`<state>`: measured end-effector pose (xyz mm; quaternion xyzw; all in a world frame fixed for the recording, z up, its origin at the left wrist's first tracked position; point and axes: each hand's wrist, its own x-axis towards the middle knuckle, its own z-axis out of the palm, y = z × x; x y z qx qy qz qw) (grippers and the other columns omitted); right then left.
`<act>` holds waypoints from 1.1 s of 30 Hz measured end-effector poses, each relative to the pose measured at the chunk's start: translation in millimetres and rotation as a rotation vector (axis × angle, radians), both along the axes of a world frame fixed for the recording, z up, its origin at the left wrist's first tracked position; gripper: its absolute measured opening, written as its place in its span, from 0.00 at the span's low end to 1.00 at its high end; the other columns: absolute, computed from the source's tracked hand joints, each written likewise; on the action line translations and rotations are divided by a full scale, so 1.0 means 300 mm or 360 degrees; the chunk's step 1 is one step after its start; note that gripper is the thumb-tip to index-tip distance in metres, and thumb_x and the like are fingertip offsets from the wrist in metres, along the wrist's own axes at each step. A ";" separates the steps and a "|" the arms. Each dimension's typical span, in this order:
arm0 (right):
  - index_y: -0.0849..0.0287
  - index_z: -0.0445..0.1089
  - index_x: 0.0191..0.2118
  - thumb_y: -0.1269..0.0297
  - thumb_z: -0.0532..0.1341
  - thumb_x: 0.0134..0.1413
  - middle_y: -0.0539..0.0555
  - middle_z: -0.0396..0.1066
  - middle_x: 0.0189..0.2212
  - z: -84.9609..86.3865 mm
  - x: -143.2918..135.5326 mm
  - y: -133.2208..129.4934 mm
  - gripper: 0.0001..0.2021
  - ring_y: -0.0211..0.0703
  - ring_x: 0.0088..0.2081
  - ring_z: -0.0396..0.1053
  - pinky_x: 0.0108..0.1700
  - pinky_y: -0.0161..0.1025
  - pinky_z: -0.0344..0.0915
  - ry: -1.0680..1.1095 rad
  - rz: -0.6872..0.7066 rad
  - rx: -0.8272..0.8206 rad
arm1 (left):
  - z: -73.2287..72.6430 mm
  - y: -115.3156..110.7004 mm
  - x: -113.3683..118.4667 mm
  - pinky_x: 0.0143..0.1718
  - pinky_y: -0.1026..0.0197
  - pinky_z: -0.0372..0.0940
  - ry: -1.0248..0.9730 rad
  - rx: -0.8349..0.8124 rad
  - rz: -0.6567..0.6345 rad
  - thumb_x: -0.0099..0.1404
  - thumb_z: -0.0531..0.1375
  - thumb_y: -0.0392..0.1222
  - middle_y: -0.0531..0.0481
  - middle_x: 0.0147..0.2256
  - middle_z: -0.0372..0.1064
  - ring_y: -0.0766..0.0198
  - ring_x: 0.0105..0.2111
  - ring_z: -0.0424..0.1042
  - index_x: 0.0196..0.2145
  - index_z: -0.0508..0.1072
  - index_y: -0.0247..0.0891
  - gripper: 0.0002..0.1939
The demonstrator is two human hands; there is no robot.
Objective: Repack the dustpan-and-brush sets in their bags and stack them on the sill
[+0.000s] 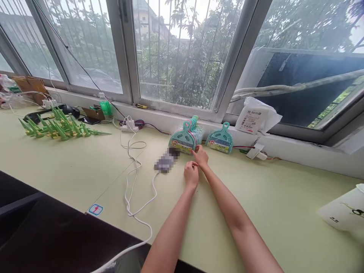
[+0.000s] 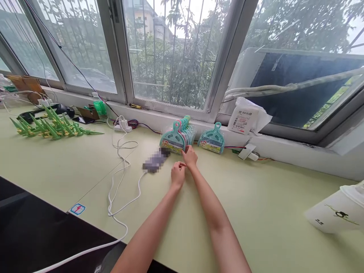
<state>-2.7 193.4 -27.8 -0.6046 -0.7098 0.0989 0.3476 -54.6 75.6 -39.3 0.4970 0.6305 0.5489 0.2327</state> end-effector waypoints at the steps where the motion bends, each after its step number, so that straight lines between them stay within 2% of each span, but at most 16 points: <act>1: 0.56 0.64 0.42 0.53 0.58 0.56 0.53 0.72 0.36 0.004 -0.011 0.007 0.13 0.43 0.34 0.66 0.31 0.34 0.49 -0.0002 -0.0022 -0.0007 | 0.002 0.001 -0.004 0.41 0.60 0.62 -0.0014 0.0003 0.0036 0.61 0.49 0.30 0.46 0.38 0.69 0.62 0.38 0.69 0.30 0.69 0.38 0.11; 4: 0.57 0.65 0.34 0.59 0.57 0.56 0.55 0.72 0.31 0.024 -0.029 0.013 0.07 0.44 0.33 0.65 0.32 0.35 0.49 -0.0005 -0.0035 0.0026 | 0.005 0.001 -0.010 0.41 0.60 0.62 -0.0039 -0.0004 0.0059 0.60 0.49 0.29 0.46 0.37 0.70 0.62 0.38 0.70 0.31 0.69 0.39 0.11; 8: 0.56 0.63 0.36 0.60 0.50 0.60 0.56 0.72 0.34 0.089 -0.003 -0.017 0.08 0.44 0.35 0.66 0.35 0.36 0.54 0.0041 -0.0040 0.0184 | -0.002 0.003 -0.012 0.42 0.59 0.63 -0.0103 -0.0047 -0.0015 0.60 0.49 0.30 0.46 0.37 0.72 0.62 0.37 0.71 0.31 0.69 0.39 0.11; 10: 0.56 0.63 0.34 0.58 0.47 0.60 0.56 0.71 0.32 0.138 0.059 -0.048 0.11 0.44 0.34 0.65 0.36 0.36 0.55 0.0116 -0.0051 0.0276 | -0.009 0.009 -0.011 0.43 0.58 0.64 -0.0152 -0.0091 -0.0123 0.60 0.49 0.30 0.46 0.36 0.73 0.62 0.37 0.71 0.30 0.70 0.39 0.11; 12: 0.56 0.62 0.30 0.53 0.49 0.58 0.53 0.68 0.26 0.184 0.158 -0.096 0.14 0.42 0.28 0.63 0.33 0.36 0.56 0.0309 -0.0015 0.0329 | -0.012 0.020 -0.005 0.44 0.57 0.64 -0.0263 -0.0149 -0.0273 0.60 0.51 0.33 0.46 0.36 0.74 0.62 0.37 0.71 0.30 0.70 0.39 0.09; 15: 0.55 0.60 0.27 0.45 0.54 0.50 0.45 0.57 0.17 0.215 0.343 -0.203 0.17 0.36 0.19 0.54 0.24 0.34 0.52 0.0673 0.0156 0.0061 | -0.002 0.035 0.011 0.45 0.54 0.66 -0.0745 -0.0250 -0.0634 0.62 0.53 0.41 0.45 0.36 0.74 0.60 0.36 0.73 0.36 0.71 0.38 0.08; 17: 0.55 0.61 0.27 0.45 0.58 0.45 0.42 0.53 0.15 0.196 0.458 -0.294 0.17 0.33 0.16 0.49 0.20 0.33 0.47 0.0835 0.0236 -0.0211 | 0.015 0.035 0.023 0.45 0.51 0.66 -0.1179 -0.0293 -0.0900 0.64 0.52 0.50 0.43 0.37 0.74 0.57 0.38 0.74 0.42 0.70 0.37 0.16; 19: 0.56 0.63 0.28 0.46 0.60 0.42 0.42 0.53 0.15 0.150 0.547 -0.383 0.17 0.32 0.16 0.48 0.18 0.32 0.44 0.0876 0.0202 -0.0432 | 0.034 0.025 0.032 0.46 0.48 0.66 -0.1468 -0.0274 -0.1135 0.64 0.49 0.60 0.41 0.39 0.75 0.53 0.42 0.73 0.45 0.70 0.37 0.25; 21: 0.58 0.66 0.29 0.47 0.60 0.42 0.43 0.57 0.16 0.091 0.607 -0.454 0.17 0.33 0.17 0.50 0.18 0.32 0.45 0.0833 0.0092 -0.0535 | 0.048 0.007 0.036 0.48 0.45 0.65 -0.1541 -0.0332 -0.1399 0.61 0.46 0.69 0.41 0.40 0.75 0.49 0.46 0.72 0.45 0.71 0.38 0.33; 23: 0.58 0.67 0.28 0.46 0.58 0.44 0.46 0.63 0.19 0.034 0.641 -0.497 0.18 0.35 0.20 0.56 0.21 0.32 0.50 0.0745 -0.0021 -0.0490 | 0.051 -0.013 0.037 0.48 0.45 0.65 -0.1438 -0.0452 -0.1563 0.59 0.46 0.72 0.41 0.40 0.75 0.48 0.46 0.72 0.44 0.72 0.37 0.37; 24: 0.58 0.66 0.28 0.46 0.57 0.46 0.47 0.65 0.21 0.011 0.652 -0.508 0.18 0.37 0.23 0.59 0.23 0.33 0.53 0.0679 -0.0056 -0.0428 | 0.049 -0.021 0.038 0.48 0.46 0.65 -0.1355 -0.0502 -0.1579 0.59 0.48 0.71 0.41 0.39 0.75 0.48 0.45 0.73 0.44 0.72 0.37 0.35; 26: 0.58 0.67 0.28 0.47 0.55 0.50 0.50 0.69 0.24 -0.020 0.663 -0.516 0.17 0.40 0.28 0.64 0.28 0.34 0.57 0.0499 -0.0105 -0.0300 | 0.040 -0.033 0.041 0.46 0.49 0.67 -0.1177 -0.0556 -0.1484 0.58 0.56 0.64 0.43 0.37 0.76 0.51 0.41 0.74 0.44 0.71 0.37 0.28; 28: 0.58 0.68 0.34 0.50 0.54 0.54 0.52 0.71 0.30 -0.030 0.663 -0.523 0.16 0.43 0.32 0.66 0.33 0.36 0.59 0.0310 -0.0188 -0.0153 | 0.029 -0.038 0.047 0.44 0.51 0.68 -0.1056 -0.0554 -0.1334 0.55 0.63 0.52 0.45 0.35 0.75 0.54 0.37 0.75 0.44 0.70 0.38 0.22; 30: 0.57 0.67 0.43 0.51 0.53 0.57 0.56 0.72 0.38 -0.022 0.650 -0.540 0.17 0.46 0.37 0.67 0.37 0.38 0.61 0.0157 -0.0255 0.0079 | 0.024 -0.038 0.054 0.42 0.52 0.69 -0.1041 -0.0516 -0.1237 0.52 0.64 0.44 0.46 0.34 0.75 0.56 0.34 0.75 0.43 0.70 0.38 0.20; 32: 0.56 0.67 0.47 0.52 0.52 0.59 0.58 0.70 0.44 -0.005 0.624 -0.570 0.17 0.49 0.44 0.67 0.44 0.41 0.61 0.0023 -0.0170 0.0339 | 0.026 -0.035 0.061 0.41 0.52 0.69 -0.1112 -0.0436 -0.1189 0.52 0.63 0.41 0.48 0.33 0.75 0.57 0.33 0.75 0.43 0.69 0.38 0.19; 33: 0.55 0.68 0.45 0.52 0.51 0.61 0.58 0.70 0.45 0.003 0.606 -0.586 0.16 0.50 0.47 0.66 0.47 0.42 0.60 -0.0035 -0.0053 0.0417 | 0.028 -0.033 0.064 0.42 0.52 0.69 -0.1156 -0.0390 -0.1163 0.52 0.63 0.41 0.48 0.33 0.74 0.58 0.33 0.75 0.43 0.69 0.38 0.18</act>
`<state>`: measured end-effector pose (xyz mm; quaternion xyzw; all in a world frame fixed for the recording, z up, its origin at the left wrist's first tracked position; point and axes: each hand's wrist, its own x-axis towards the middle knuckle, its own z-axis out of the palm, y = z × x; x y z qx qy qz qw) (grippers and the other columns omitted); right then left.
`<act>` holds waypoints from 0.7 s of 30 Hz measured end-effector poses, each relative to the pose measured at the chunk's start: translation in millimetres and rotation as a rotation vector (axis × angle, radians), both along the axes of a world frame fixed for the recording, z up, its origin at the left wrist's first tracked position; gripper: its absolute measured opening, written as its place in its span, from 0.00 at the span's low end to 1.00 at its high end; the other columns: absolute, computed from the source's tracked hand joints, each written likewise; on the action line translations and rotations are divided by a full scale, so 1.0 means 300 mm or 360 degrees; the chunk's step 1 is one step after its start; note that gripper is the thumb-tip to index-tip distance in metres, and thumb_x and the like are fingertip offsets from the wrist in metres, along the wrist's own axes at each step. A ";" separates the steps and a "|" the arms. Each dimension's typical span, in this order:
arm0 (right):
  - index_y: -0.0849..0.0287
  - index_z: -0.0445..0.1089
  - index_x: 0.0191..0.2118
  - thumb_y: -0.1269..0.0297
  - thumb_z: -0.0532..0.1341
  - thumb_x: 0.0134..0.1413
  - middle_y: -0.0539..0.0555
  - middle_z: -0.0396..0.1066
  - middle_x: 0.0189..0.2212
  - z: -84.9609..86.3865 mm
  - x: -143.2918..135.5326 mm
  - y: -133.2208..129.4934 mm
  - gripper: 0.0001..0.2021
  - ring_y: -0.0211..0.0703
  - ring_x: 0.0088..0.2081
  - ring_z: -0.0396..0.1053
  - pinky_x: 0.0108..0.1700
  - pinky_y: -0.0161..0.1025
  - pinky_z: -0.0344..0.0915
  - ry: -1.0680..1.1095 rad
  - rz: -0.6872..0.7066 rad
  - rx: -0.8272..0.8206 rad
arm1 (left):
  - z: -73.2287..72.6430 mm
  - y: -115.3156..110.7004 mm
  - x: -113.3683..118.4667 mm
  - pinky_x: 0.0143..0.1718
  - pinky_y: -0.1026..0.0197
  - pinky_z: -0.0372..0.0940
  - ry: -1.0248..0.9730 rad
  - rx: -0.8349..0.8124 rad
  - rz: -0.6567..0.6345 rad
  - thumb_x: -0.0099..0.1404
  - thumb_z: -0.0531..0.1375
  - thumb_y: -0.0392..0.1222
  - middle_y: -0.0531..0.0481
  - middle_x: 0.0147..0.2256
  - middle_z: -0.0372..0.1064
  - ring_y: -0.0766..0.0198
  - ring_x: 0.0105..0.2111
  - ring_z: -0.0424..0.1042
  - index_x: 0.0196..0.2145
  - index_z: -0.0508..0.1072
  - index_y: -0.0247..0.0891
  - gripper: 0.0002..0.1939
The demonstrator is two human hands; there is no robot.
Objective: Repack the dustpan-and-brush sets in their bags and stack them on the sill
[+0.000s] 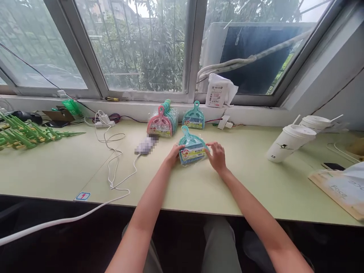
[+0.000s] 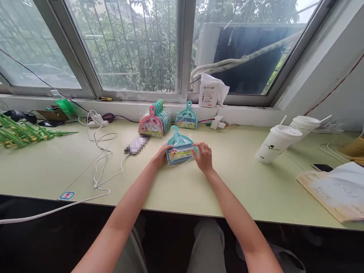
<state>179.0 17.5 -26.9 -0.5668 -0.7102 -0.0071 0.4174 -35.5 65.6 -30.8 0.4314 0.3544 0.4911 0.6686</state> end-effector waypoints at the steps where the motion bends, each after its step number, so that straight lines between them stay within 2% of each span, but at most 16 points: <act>1: 0.55 0.69 0.41 0.53 0.50 0.62 0.58 0.71 0.43 0.006 -0.020 -0.015 0.15 0.50 0.47 0.66 0.50 0.43 0.59 -0.0053 0.0130 0.0021 | 0.004 0.001 0.002 0.42 0.52 0.69 -0.0047 0.0015 0.0042 0.53 0.63 0.40 0.48 0.33 0.74 0.58 0.33 0.74 0.43 0.69 0.38 0.18; 4: 0.54 0.71 0.36 0.51 0.50 0.63 0.55 0.74 0.35 0.004 -0.079 -0.041 0.17 0.47 0.40 0.69 0.46 0.41 0.61 0.0034 0.0370 -0.0149 | 0.014 0.000 0.002 0.45 0.52 0.68 -0.0162 0.0034 0.0122 0.54 0.62 0.41 0.47 0.34 0.74 0.58 0.36 0.74 0.43 0.69 0.36 0.18; 8: 0.56 0.72 0.31 0.44 0.51 0.59 0.52 0.73 0.23 -0.018 -0.098 -0.033 0.22 0.41 0.24 0.67 0.33 0.37 0.64 0.0557 0.0315 -0.0423 | 0.019 -0.010 0.001 0.47 0.51 0.66 -0.0168 0.0059 0.0073 0.55 0.61 0.42 0.46 0.37 0.74 0.56 0.38 0.74 0.46 0.69 0.35 0.20; 11: 0.58 0.72 0.26 0.40 0.57 0.53 0.53 0.73 0.21 -0.020 -0.067 -0.021 0.24 0.39 0.18 0.66 0.25 0.37 0.66 0.0985 0.0270 -0.0623 | 0.020 -0.018 0.009 0.47 0.52 0.66 -0.0187 0.0124 0.0112 0.54 0.62 0.40 0.47 0.38 0.74 0.57 0.39 0.73 0.48 0.67 0.36 0.23; 13: 0.60 0.72 0.27 0.43 0.62 0.49 0.55 0.74 0.23 -0.015 -0.045 -0.016 0.21 0.40 0.19 0.69 0.24 0.37 0.69 0.1193 0.0253 -0.0790 | 0.022 -0.021 0.013 0.47 0.52 0.66 -0.0243 0.0166 0.0150 0.55 0.61 0.40 0.48 0.38 0.74 0.57 0.39 0.73 0.49 0.67 0.37 0.23; 15: 0.61 0.72 0.29 0.49 0.66 0.48 0.57 0.75 0.26 -0.014 -0.034 -0.011 0.17 0.41 0.22 0.72 0.28 0.38 0.73 0.1359 0.0294 -0.0894 | 0.026 -0.022 0.010 0.48 0.52 0.65 -0.0274 0.0165 0.0155 0.57 0.60 0.41 0.47 0.39 0.74 0.56 0.40 0.73 0.49 0.67 0.36 0.21; 18: 0.61 0.71 0.34 0.57 0.68 0.48 0.57 0.76 0.30 -0.019 -0.038 -0.003 0.13 0.42 0.29 0.75 0.35 0.39 0.75 0.1584 0.0405 -0.0867 | 0.033 -0.019 -0.010 0.47 0.51 0.65 -0.0198 0.0112 0.0059 0.58 0.60 0.42 0.46 0.40 0.74 0.55 0.41 0.73 0.50 0.67 0.36 0.21; 21: 0.58 0.70 0.37 0.60 0.64 0.51 0.54 0.75 0.38 -0.023 -0.045 0.006 0.09 0.41 0.40 0.74 0.41 0.38 0.75 0.1682 0.0465 -0.0784 | 0.037 -0.015 -0.037 0.44 0.52 0.66 -0.0096 0.0101 -0.0068 0.58 0.60 0.44 0.47 0.41 0.74 0.54 0.42 0.73 0.51 0.67 0.39 0.22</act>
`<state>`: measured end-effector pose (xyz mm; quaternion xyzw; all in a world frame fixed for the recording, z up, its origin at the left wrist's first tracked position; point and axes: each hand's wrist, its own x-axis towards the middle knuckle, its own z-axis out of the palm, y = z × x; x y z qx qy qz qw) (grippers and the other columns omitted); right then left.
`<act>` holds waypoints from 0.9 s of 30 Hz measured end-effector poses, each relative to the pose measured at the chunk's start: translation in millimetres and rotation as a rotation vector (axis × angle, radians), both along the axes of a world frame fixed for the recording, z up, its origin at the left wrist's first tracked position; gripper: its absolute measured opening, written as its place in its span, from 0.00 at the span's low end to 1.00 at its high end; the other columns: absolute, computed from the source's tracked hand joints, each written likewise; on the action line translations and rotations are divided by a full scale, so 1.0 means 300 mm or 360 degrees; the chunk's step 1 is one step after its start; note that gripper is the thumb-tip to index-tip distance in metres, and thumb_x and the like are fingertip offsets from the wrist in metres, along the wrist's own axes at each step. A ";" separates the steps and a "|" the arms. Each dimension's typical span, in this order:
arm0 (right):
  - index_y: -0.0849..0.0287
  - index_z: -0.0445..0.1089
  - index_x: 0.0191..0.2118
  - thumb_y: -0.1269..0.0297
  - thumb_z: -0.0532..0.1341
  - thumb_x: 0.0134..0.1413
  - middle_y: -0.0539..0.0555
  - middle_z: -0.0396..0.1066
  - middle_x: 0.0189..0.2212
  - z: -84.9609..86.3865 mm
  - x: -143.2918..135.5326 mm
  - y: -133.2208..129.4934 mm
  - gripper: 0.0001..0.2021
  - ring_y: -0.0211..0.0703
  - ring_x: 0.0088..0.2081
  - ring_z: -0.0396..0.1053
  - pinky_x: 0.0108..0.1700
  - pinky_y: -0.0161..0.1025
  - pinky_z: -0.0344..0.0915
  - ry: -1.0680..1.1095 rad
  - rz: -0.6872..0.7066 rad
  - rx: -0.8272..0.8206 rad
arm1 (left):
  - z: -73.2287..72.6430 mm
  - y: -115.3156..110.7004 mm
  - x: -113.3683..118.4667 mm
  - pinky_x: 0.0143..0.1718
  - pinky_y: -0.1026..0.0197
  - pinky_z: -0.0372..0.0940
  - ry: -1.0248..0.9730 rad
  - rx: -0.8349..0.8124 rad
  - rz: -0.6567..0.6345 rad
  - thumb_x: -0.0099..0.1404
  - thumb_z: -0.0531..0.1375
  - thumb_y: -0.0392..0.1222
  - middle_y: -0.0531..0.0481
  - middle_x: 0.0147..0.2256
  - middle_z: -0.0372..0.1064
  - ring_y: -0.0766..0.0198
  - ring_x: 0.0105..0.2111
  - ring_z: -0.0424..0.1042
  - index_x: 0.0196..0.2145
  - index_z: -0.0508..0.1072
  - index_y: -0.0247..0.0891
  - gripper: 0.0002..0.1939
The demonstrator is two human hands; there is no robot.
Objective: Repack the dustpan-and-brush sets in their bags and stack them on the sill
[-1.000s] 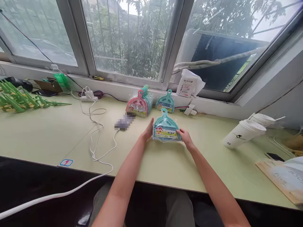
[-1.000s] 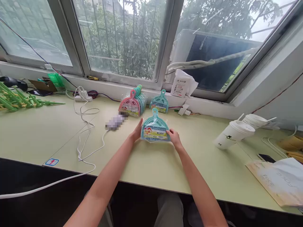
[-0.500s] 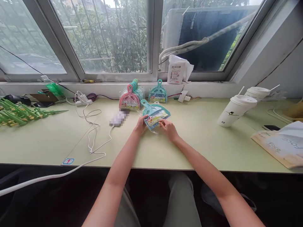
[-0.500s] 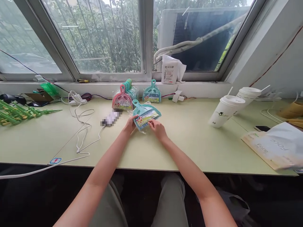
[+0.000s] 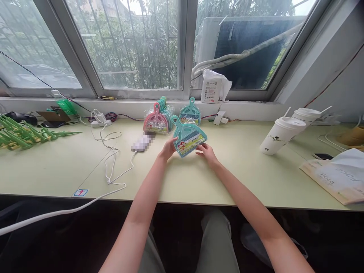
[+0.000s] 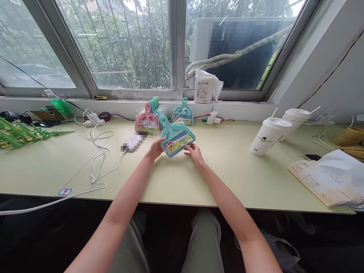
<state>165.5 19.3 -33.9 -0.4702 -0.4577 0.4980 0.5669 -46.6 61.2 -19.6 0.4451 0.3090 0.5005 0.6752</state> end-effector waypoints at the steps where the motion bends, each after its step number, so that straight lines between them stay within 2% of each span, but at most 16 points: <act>1: 0.57 0.69 0.38 0.61 0.62 0.53 0.53 0.75 0.40 0.000 0.000 0.003 0.07 0.41 0.42 0.74 0.44 0.38 0.74 0.0019 0.0005 0.0012 | 0.001 0.002 -0.008 0.43 0.53 0.67 0.0023 0.0009 -0.0025 0.58 0.60 0.44 0.48 0.42 0.74 0.55 0.42 0.73 0.52 0.67 0.41 0.23; 4: 0.56 0.66 0.40 0.63 0.59 0.55 0.51 0.73 0.42 0.002 0.004 0.011 0.07 0.38 0.44 0.73 0.50 0.39 0.71 0.0116 0.0040 0.0020 | 0.000 0.008 -0.021 0.40 0.57 0.67 0.0095 0.0049 -0.0065 0.56 0.62 0.44 0.50 0.46 0.73 0.56 0.44 0.72 0.53 0.67 0.45 0.26; 6: 0.55 0.64 0.42 0.64 0.61 0.53 0.51 0.73 0.42 0.000 0.007 0.016 0.10 0.38 0.43 0.73 0.51 0.39 0.71 0.0163 0.0018 0.0015 | 0.002 0.010 -0.023 0.39 0.59 0.67 0.0157 0.0068 -0.0049 0.55 0.63 0.45 0.52 0.47 0.72 0.56 0.45 0.71 0.52 0.68 0.47 0.25; 10: 0.56 0.64 0.40 0.67 0.69 0.44 0.52 0.71 0.43 -0.015 0.013 0.022 0.17 0.39 0.41 0.74 0.46 0.38 0.75 0.0063 -0.0220 -0.0034 | 0.014 0.000 -0.015 0.39 0.60 0.65 0.0290 0.0091 -0.0040 0.57 0.63 0.51 0.50 0.44 0.73 0.57 0.44 0.71 0.48 0.71 0.45 0.22; 14: 0.59 0.66 0.36 0.66 0.71 0.43 0.54 0.74 0.36 -0.018 0.034 0.023 0.16 0.41 0.33 0.76 0.37 0.38 0.78 0.0126 -0.0216 -0.0191 | 0.020 -0.015 0.000 0.39 0.59 0.65 0.0366 0.0132 -0.0085 0.57 0.60 0.59 0.47 0.37 0.74 0.57 0.41 0.72 0.44 0.73 0.42 0.23; 16: 0.61 0.67 0.35 0.65 0.71 0.45 0.56 0.75 0.30 -0.012 0.048 0.024 0.14 0.42 0.30 0.76 0.33 0.37 0.78 0.0203 -0.0174 -0.0287 | 0.011 -0.011 0.005 0.38 0.60 0.64 0.0379 0.0128 0.0022 0.58 0.59 0.61 0.48 0.32 0.73 0.59 0.38 0.72 0.39 0.74 0.40 0.23; 18: 0.64 0.69 0.33 0.66 0.70 0.45 0.57 0.76 0.26 -0.005 0.061 0.027 0.12 0.42 0.27 0.76 0.30 0.35 0.78 0.0239 -0.0115 -0.0377 | -0.004 0.002 0.005 0.35 0.62 0.63 0.0381 0.0088 0.0216 0.58 0.60 0.59 0.49 0.28 0.71 0.62 0.32 0.70 0.35 0.74 0.38 0.21; 23: 0.69 0.72 0.31 0.73 0.71 0.44 0.59 0.77 0.26 0.010 0.070 0.024 0.09 0.40 0.26 0.76 0.29 0.28 0.75 0.0236 0.0038 -0.0498 | -0.035 0.040 -0.003 0.27 0.64 0.58 0.0385 -0.0072 0.0573 0.58 0.62 0.53 0.53 0.20 0.65 0.69 0.21 0.62 0.26 0.71 0.35 0.17; 27: 0.69 0.72 0.33 0.68 0.71 0.46 0.60 0.77 0.27 0.021 0.056 0.003 0.11 0.42 0.28 0.77 0.32 0.30 0.76 0.0164 0.0015 -0.0464 | -0.038 0.041 0.012 0.24 0.65 0.56 0.0397 0.0116 0.0761 0.59 0.61 0.54 0.56 0.17 0.59 0.70 0.19 0.59 0.24 0.72 0.34 0.19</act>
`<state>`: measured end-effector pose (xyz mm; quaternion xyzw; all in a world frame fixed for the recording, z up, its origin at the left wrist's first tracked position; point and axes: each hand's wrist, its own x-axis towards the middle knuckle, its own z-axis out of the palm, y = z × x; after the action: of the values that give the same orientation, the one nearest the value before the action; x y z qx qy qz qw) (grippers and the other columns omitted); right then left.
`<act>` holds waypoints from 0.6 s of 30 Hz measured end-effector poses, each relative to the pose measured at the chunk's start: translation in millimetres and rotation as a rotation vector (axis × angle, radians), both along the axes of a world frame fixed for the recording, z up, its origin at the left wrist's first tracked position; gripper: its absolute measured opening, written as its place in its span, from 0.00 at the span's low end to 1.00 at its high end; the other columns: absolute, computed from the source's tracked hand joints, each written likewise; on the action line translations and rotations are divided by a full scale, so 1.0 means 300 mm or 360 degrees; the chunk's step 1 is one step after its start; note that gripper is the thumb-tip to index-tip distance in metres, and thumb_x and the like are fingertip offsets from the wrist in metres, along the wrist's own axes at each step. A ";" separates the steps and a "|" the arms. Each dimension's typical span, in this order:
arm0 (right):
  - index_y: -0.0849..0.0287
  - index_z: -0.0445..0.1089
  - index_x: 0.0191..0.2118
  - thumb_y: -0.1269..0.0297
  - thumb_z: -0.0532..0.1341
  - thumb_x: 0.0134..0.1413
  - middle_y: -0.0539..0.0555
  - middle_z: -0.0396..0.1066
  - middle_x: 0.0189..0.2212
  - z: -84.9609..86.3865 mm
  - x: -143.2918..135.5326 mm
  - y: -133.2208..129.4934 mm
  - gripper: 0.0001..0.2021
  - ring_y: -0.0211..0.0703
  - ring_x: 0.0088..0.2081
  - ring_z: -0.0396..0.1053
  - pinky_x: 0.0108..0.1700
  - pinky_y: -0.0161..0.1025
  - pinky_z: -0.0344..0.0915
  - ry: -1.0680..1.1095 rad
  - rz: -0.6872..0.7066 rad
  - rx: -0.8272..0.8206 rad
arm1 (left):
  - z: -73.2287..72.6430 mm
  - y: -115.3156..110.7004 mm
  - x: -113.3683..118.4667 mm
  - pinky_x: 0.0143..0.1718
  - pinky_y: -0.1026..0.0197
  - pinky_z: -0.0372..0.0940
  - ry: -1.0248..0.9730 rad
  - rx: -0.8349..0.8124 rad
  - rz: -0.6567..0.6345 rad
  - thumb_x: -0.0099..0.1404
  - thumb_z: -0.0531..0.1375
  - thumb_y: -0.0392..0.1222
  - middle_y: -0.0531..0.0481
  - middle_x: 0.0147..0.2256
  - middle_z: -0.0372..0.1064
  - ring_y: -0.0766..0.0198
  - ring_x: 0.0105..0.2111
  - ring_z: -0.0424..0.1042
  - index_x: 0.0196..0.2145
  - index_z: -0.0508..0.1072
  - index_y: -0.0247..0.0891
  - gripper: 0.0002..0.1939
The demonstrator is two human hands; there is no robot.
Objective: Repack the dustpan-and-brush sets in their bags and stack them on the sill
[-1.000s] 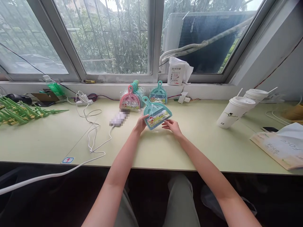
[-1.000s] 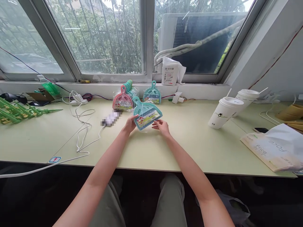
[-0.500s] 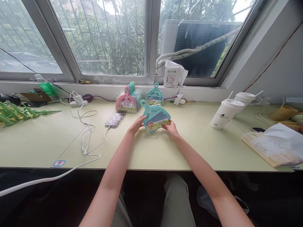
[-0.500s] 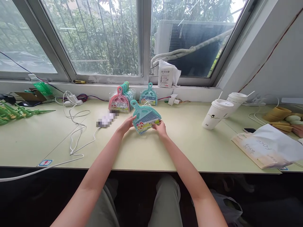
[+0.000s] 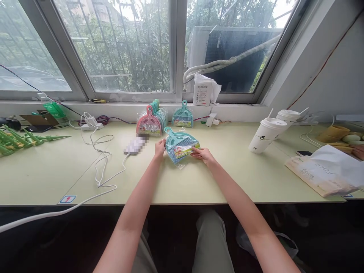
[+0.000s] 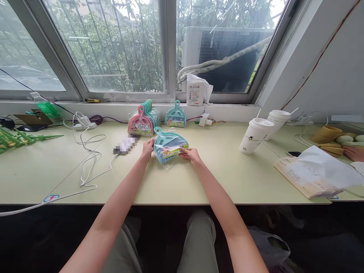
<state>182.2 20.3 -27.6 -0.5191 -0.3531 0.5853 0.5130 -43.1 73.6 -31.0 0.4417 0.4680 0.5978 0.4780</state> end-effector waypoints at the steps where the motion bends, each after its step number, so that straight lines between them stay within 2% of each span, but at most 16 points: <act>1: 0.68 0.72 0.34 0.67 0.70 0.46 0.60 0.77 0.28 0.002 -0.003 -0.004 0.11 0.42 0.29 0.77 0.33 0.31 0.76 -0.0003 -0.0035 0.0025 | 0.001 -0.005 0.008 0.24 0.65 0.57 0.0034 0.0076 -0.0009 0.59 0.61 0.55 0.55 0.17 0.60 0.70 0.20 0.60 0.25 0.73 0.34 0.19; 4: 0.64 0.71 0.38 0.67 0.69 0.47 0.57 0.78 0.35 0.002 -0.009 -0.010 0.12 0.41 0.33 0.77 0.38 0.34 0.76 0.0042 -0.0176 0.0125 | 0.006 -0.025 0.037 0.29 0.63 0.64 0.0059 0.0272 -0.0173 0.57 0.62 0.58 0.50 0.26 0.72 0.65 0.28 0.69 0.33 0.77 0.34 0.21; 6: 0.62 0.72 0.39 0.67 0.69 0.47 0.55 0.78 0.38 0.001 -0.009 -0.006 0.12 0.40 0.36 0.77 0.40 0.35 0.76 0.0102 -0.0152 0.0170 | 0.011 -0.035 0.050 0.36 0.59 0.68 0.0014 0.0421 -0.0178 0.55 0.63 0.58 0.46 0.36 0.76 0.60 0.36 0.73 0.40 0.78 0.36 0.23; 9: 0.64 0.73 0.38 0.68 0.70 0.45 0.57 0.78 0.37 0.009 -0.013 0.002 0.12 0.43 0.37 0.77 0.41 0.38 0.76 0.0155 -0.0009 0.0206 | 0.016 -0.035 0.054 0.40 0.57 0.68 -0.0060 0.0564 0.0125 0.56 0.63 0.55 0.42 0.41 0.76 0.57 0.40 0.74 0.44 0.77 0.35 0.24; 11: 0.65 0.73 0.36 0.68 0.72 0.42 0.58 0.78 0.35 0.021 -0.014 0.006 0.13 0.44 0.35 0.77 0.41 0.39 0.76 0.0127 0.0034 0.0236 | 0.017 -0.026 0.046 0.37 0.58 0.69 -0.0106 0.0499 0.0304 0.58 0.62 0.54 0.41 0.39 0.77 0.58 0.36 0.75 0.43 0.77 0.33 0.23; 13: 0.65 0.74 0.35 0.69 0.73 0.40 0.57 0.78 0.33 0.036 -0.008 0.006 0.13 0.44 0.33 0.77 0.39 0.40 0.77 0.0076 0.0064 0.0255 | 0.020 -0.013 0.028 0.34 0.59 0.69 -0.0143 0.0405 0.0387 0.60 0.60 0.51 0.40 0.36 0.77 0.60 0.32 0.76 0.42 0.77 0.31 0.20; 15: 0.65 0.74 0.34 0.70 0.73 0.39 0.57 0.78 0.31 0.050 0.010 0.004 0.13 0.44 0.31 0.77 0.37 0.41 0.77 0.0023 0.0090 0.0237 | 0.024 0.000 -0.008 0.34 0.61 0.69 -0.0193 0.0353 0.0498 0.64 0.57 0.47 0.40 0.36 0.76 0.63 0.29 0.76 0.42 0.75 0.31 0.17; 18: 0.65 0.74 0.33 0.71 0.72 0.41 0.56 0.78 0.30 0.059 0.056 0.004 0.11 0.42 0.30 0.76 0.36 0.39 0.76 0.0004 0.0015 0.0214 | 0.029 0.021 -0.096 0.35 0.62 0.69 -0.0288 0.0208 0.0886 0.69 0.47 0.43 0.38 0.41 0.75 0.66 0.30 0.75 0.47 0.70 0.31 0.18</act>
<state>199.0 21.6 -9.9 -0.4813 -0.3933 0.5633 0.5444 -71.9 79.8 -22.4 0.2712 0.4872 0.7716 0.3060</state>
